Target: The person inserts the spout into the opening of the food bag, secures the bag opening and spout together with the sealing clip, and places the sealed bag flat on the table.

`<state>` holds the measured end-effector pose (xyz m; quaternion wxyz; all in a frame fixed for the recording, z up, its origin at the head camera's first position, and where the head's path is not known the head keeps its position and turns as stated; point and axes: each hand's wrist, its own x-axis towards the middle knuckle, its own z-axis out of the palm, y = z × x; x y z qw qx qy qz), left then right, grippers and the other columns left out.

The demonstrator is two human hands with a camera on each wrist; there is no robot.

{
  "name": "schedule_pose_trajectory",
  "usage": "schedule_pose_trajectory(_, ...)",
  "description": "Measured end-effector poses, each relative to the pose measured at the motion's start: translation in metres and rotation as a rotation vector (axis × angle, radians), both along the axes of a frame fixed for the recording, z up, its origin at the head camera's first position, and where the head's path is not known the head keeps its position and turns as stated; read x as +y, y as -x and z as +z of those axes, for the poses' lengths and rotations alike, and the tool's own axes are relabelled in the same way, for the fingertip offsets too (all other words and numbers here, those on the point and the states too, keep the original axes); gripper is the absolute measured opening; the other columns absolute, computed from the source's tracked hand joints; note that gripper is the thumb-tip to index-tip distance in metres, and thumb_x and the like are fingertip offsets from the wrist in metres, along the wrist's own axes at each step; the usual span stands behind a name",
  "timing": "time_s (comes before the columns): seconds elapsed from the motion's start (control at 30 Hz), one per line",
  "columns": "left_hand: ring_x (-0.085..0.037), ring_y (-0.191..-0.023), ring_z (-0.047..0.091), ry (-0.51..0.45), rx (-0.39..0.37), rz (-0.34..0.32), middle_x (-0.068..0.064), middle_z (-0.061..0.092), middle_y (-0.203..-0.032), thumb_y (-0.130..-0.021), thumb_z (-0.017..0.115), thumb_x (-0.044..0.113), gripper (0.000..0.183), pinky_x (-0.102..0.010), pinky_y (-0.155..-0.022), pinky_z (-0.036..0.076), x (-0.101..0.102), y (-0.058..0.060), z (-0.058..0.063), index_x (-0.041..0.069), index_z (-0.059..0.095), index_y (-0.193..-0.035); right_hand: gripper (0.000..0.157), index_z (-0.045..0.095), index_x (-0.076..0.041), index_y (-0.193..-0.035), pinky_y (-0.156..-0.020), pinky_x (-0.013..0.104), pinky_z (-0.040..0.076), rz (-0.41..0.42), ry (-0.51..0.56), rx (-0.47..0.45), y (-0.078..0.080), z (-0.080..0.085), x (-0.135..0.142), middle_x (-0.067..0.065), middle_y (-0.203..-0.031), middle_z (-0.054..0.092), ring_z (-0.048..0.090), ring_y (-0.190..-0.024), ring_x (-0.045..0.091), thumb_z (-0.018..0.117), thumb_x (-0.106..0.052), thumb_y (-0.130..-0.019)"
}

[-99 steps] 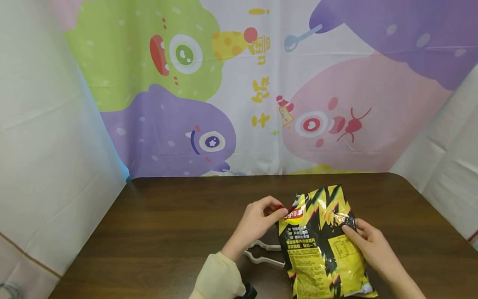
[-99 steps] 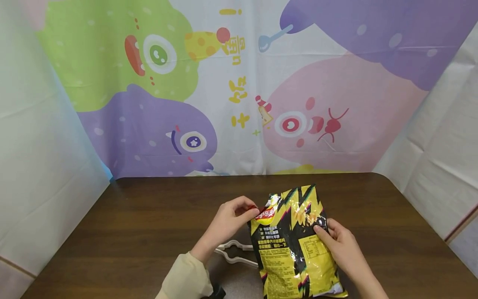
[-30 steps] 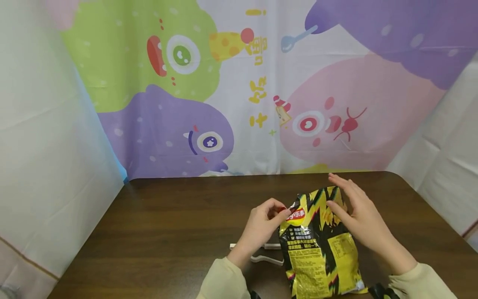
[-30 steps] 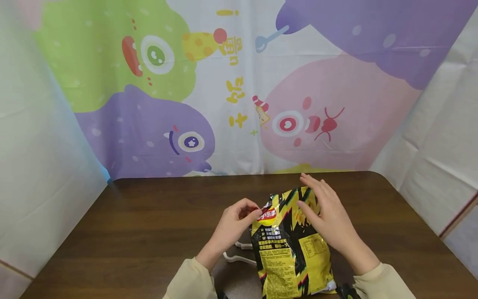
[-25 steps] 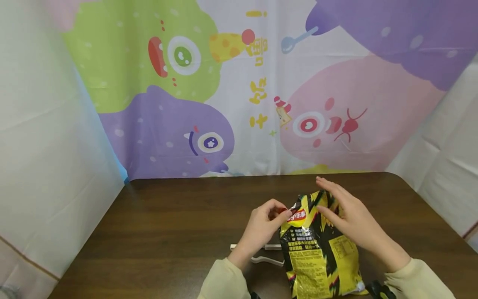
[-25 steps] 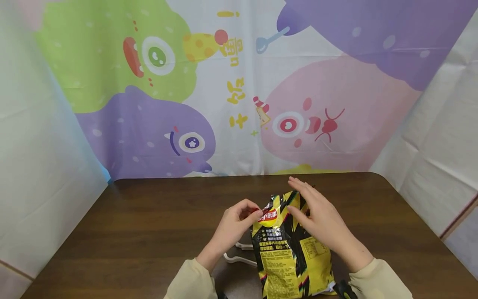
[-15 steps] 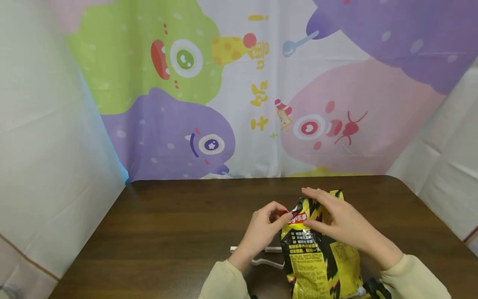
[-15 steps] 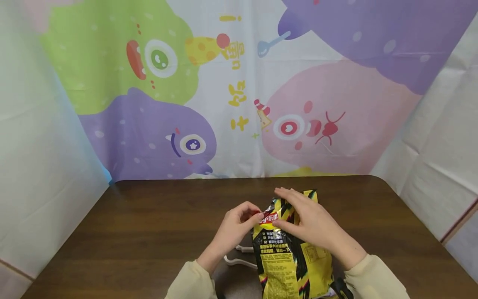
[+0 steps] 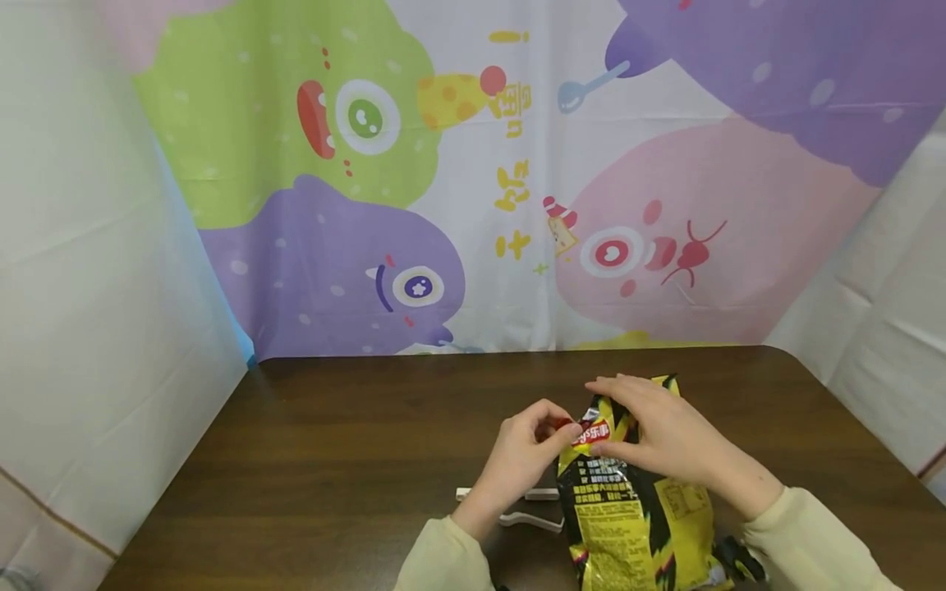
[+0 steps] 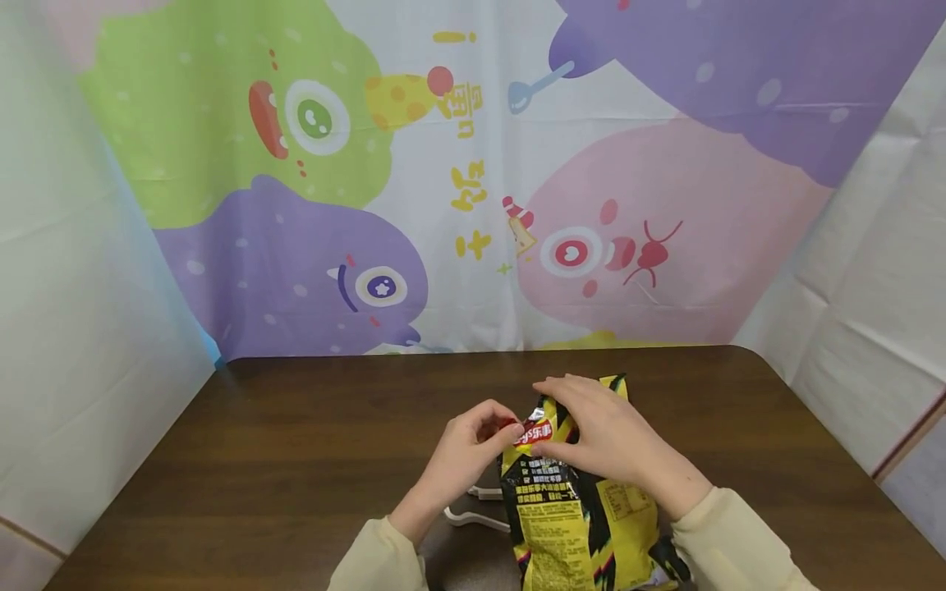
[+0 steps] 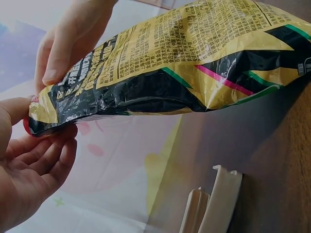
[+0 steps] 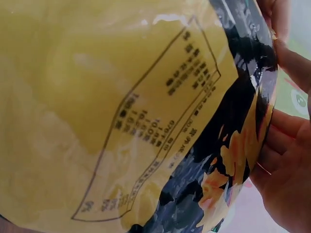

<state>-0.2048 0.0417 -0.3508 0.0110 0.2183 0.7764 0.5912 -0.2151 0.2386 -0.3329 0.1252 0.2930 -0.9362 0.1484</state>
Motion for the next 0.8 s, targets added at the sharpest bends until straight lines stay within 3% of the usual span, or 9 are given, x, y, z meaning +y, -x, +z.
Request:
schedule_pose_trajectory(0.2,-0.006,-0.061,0.049,0.009,0.048,0.007,-0.001,0.058,-0.071,-0.08,0.058,0.019,0.011,-0.017,-0.053,0.04,0.001,-0.001,0.001,0.009,0.058,-0.085,0.064,0.052,-0.016,-0.115,-0.089,0.042,0.03,0.041,0.006,0.018,0.006,-0.002,0.001,-0.004,-0.109,0.054,0.047,-0.103,0.017,0.055,-0.06,-0.068)
schedule_pose_trajectory(0.43,-0.005,-0.062,0.05,-0.005,0.073,0.003,-0.004,0.059,-0.072,-0.08,0.059,0.017,0.012,-0.018,-0.054,0.041,0.002,-0.002,0.002,0.007,0.057,-0.085,0.048,0.059,-0.021,-0.102,-0.084,0.037,0.031,0.08,0.036,-0.025,0.01,-0.001,0.002,-0.013,-0.093,0.058,0.049,-0.09,0.009,0.056,-0.056,-0.068)
schedule_pose_trajectory(0.67,-0.005,-0.063,0.052,-0.001,0.065,-0.018,0.006,0.058,-0.074,-0.079,0.057,0.034,0.018,-0.02,-0.053,0.042,0.005,0.016,-0.029,0.018,0.057,-0.087,0.028,0.06,-0.029,-0.09,-0.074,0.032,0.034,0.126,0.107,-0.13,0.01,0.001,0.0,-0.024,-0.082,0.053,0.045,-0.076,0.0,0.059,-0.048,-0.07)
schedule_pose_trajectory(0.8,-0.005,-0.064,0.053,-0.005,0.063,-0.03,0.007,0.057,-0.075,-0.078,0.056,0.039,0.02,-0.021,-0.054,0.043,0.004,0.017,-0.029,0.021,0.056,-0.087,0.027,0.058,-0.031,-0.092,-0.073,0.034,0.033,0.111,0.173,-0.216,0.009,0.001,0.0,-0.023,-0.084,0.054,0.045,-0.08,0.004,0.061,-0.045,-0.07)
